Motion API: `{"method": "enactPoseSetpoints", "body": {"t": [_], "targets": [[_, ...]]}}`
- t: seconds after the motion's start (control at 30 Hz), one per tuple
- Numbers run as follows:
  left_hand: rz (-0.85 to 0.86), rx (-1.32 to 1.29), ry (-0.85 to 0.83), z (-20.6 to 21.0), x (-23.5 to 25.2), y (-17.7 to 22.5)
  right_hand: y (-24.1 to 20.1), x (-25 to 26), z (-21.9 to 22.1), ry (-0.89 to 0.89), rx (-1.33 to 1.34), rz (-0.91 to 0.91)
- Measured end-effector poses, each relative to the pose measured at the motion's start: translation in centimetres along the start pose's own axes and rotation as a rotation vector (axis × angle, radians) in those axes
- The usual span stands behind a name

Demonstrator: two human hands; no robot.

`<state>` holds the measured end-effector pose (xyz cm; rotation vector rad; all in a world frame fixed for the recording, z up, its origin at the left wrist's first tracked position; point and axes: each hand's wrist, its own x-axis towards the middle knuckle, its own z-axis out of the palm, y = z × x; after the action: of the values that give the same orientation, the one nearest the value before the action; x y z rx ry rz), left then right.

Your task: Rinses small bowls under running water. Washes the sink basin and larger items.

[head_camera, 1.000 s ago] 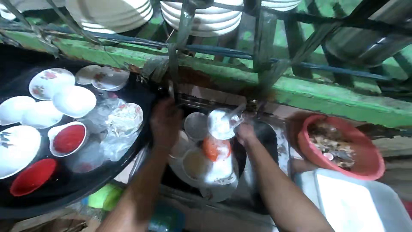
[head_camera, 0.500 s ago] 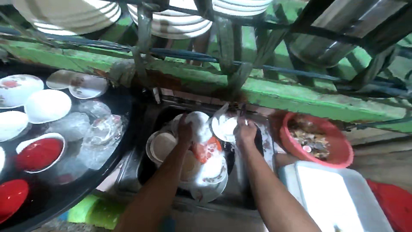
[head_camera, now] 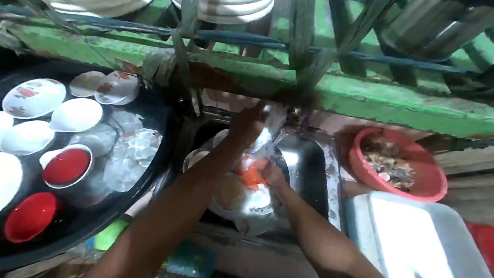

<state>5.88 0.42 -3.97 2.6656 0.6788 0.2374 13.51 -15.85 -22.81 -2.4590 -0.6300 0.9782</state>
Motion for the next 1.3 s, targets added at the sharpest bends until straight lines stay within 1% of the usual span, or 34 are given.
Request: {"method": "enactPoseSetpoints", "body": {"t": [0.03, 0.07, 0.1, 0.17, 0.2, 0.27, 0.3, 0.37, 0.4, 0.43, 0.47, 0.5, 0.53, 0.57, 0.6, 0.63, 0.67, 0.7, 0.73, 0.77, 0.8, 0.83, 0.87, 0.93, 1.0, 1.03, 1.1, 1.17, 1.23, 1.27, 1.3], "targets": [[-0.002, 0.103, 0.009, -2.1, -1.5, -0.3, 0.1, 0.2, 0.5, 0.005, -0.073, 0.006], [-0.032, 0.156, 0.070, -4.1, -3.1, -1.0, -0.1, 0.7, 0.5, 0.028, -0.108, 0.018], [-0.095, 0.157, 0.173, -6.2, -4.9, -2.0, -0.8, 1.2, 0.0, 0.060, -0.097, 0.007], [-0.321, 0.084, 0.351, -10.7, -8.1, -4.5, -2.5, 1.9, -2.3, 0.131, 0.017, -0.080], [-0.379, 0.075, 0.431, -12.6, -9.6, -6.3, -3.4, 2.1, -3.6, 0.165, 0.080, -0.129], [-0.534, -0.020, 0.525, -15.8, -12.0, -10.5, -5.4, 1.7, -6.0, 0.221, 0.079, -0.195], [-0.592, -0.053, 0.572, -16.8, -13.0, -13.0, -6.3, 1.3, -7.0, 0.243, 0.080, -0.214], [-0.686, -0.065, 0.639, -17.8, -14.3, -17.6, -7.9, 0.1, -8.5, 0.280, 0.169, -0.233], [-0.728, -0.028, 0.642, -17.9, -14.8, -19.1, -8.3, -0.5, -8.9, 0.293, 0.205, -0.240], [-0.754, 0.033, 0.618, -17.7, -14.9, -19.4, -8.6, -0.8, -9.2, 0.311, 0.216, -0.252], [-0.749, 0.101, 0.582, -17.1, -14.7, -18.7, -8.8, -0.9, -9.4, 0.330, 0.232, -0.253], [-0.689, 0.158, 0.558, -15.7, -14.0, -16.8, -8.9, -1.0, -9.5, 0.339, 0.252, -0.244], [-0.582, 0.176, 0.505, -13.5, -13.0, -13.9, -8.9, -0.9, -9.4, 0.347, 0.293, -0.237], [-0.435, 0.171, 0.425, -10.3, -11.7, -11.0, -8.8, -0.8, -9.2, 0.349, 0.343, -0.230], [-0.276, 0.129, 0.302, -6.4, -10.3, -8.5, -8.7, -0.7, -9.0, 0.351, 0.403, -0.219], [-0.134, 0.042, 0.097, -2.8, -9.1, -6.0, -8.9, -0.9, -8.9, 0.338, 0.472, -0.190], [-0.001, -0.019, -0.073, 0.8, -7.8, -4.0, -9.2, -1.5, -9.0, 0.313, 0.549, -0.156], [0.116, -0.088, -0.144, 4.8, -6.3, -2.8, -9.3, -1.9, -9.0, 0.296, 0.655, -0.115], [0.193, -0.214, -0.138, 8.0, -4.8, -2.0, -9.3, -2.2, -9.1, 0.275, 0.766, -0.064], [0.198, -0.342, -0.149, 10.0, -3.3, -1.1, -9.1, -2.4, -9.4, 0.246, 0.862, -0.032], [0.147, -0.453, -0.159, 10.9, -2.2, -0.1, -8.5, -2.2, -9.7, 0.219, 0.941, -0.016], [0.076, -0.524, -0.168, 10.9, -1.3, 0.7, -7.5, -1.8, -9.9, 0.193, 0.994, -0.007], [-0.007, -0.526, -0.212, 10.2, -0.5, 1.4, -6.4, -1.2, -10.0, 0.183, 1.036, 0.020], [-0.140, -0.450, -0.305, 7.7, 0.6, 2.9, -4.3, 0.1, -9.0, 0.212, 1.150, 0.118], [-0.204, -0.385, -0.330, 5.7, 0.9, 4.0, -2.5, 1.1, -6.1, 0.202, 1.141, 0.178], [-0.171, -0.371, -0.293, 5.2, 0.7, 4.1, -1.9, 1.6, -4.3, 0.170, 1.054, 0.184], [0.000, -0.384, -0.103, 3.9, -0.7, 3.1, -2.2, 2.0, -1.0, 0.145, 0.726, 0.152], [0.093, -0.260, 0.029, 0.2, -3.4, 1.8, -4.1, 1.9, 0.7, 0.071, 0.475, 0.116], [0.123, -0.108, 0.290, -3.9, -6.7, -0.5, -6.1, 2.9, 2.2, -0.020, 0.315, 0.024], [0.098, -0.044, 0.379, -6.3, -8.4, -2.1, -6.5, 3.6, 3.1, -0.014, 0.256, -0.044], [0.076, 0.026, 0.454, -8.5, -10.0, -4.0, -7.0, 3.9, 3.6, 0.003, 0.227, -0.058]]}}
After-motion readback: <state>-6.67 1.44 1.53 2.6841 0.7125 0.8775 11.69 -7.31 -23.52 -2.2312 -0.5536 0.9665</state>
